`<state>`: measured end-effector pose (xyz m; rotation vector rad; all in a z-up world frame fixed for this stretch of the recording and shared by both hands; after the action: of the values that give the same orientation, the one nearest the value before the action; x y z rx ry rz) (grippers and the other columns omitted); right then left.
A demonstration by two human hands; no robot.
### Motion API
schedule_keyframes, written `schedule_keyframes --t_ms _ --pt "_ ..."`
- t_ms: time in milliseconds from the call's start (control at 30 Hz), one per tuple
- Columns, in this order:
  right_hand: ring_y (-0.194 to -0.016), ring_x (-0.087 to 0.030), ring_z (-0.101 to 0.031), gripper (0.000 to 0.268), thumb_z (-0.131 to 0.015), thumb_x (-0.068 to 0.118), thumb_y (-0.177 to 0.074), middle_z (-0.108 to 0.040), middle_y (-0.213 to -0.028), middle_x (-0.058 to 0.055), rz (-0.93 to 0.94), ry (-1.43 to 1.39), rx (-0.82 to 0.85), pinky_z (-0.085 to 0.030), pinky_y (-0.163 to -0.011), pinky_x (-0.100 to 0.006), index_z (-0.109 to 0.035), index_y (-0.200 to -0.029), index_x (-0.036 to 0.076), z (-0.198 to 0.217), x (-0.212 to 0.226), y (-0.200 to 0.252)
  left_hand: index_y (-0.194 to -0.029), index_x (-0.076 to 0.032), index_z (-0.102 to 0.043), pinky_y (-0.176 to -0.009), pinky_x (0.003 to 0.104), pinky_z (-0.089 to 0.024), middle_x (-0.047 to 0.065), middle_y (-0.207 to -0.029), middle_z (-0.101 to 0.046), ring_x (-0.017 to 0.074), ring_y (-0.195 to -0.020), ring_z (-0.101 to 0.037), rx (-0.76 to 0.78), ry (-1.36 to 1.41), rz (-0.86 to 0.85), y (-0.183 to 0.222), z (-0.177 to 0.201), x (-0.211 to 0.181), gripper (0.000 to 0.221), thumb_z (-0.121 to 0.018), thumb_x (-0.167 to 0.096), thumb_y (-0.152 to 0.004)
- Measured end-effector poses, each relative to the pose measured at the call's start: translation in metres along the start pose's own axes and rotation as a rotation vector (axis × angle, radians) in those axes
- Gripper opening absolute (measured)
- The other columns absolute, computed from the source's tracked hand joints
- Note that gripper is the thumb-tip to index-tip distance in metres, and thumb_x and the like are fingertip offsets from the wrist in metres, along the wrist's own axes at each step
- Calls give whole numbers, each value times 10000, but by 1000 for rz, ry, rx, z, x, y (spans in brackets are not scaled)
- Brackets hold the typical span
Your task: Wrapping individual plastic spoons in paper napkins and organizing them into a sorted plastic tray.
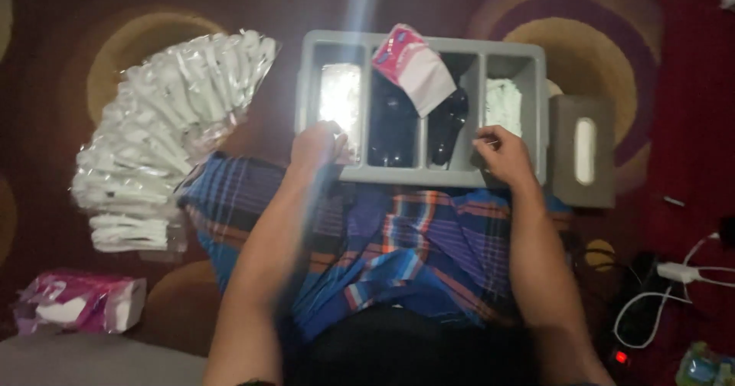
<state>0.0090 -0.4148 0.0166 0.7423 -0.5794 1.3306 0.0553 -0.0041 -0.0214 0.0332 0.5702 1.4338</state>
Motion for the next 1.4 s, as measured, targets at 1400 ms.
schedule_keyframes --t_ms 1400 --pt "-1092 -241 -655 775 -566 149 -936 -241 -1672 27 -45 -1408 369 -577 -836 -323 -255 -1644 187 -122 70 22 -1419 -66 -586 -1062 509 -515 215 -1338 -672 382 -1265 -626 227 1158 -187 48 -41 -108 572 -742 -356 -951"
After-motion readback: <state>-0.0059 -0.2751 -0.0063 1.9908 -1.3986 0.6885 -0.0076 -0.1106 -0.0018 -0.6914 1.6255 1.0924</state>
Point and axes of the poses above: each hand's wrist, its own y-axis away from the middle knuckle, its own z-axis out of the back of the hand, x = y × z, the point moved 9 cm from there along -y, towards the middle knuckle
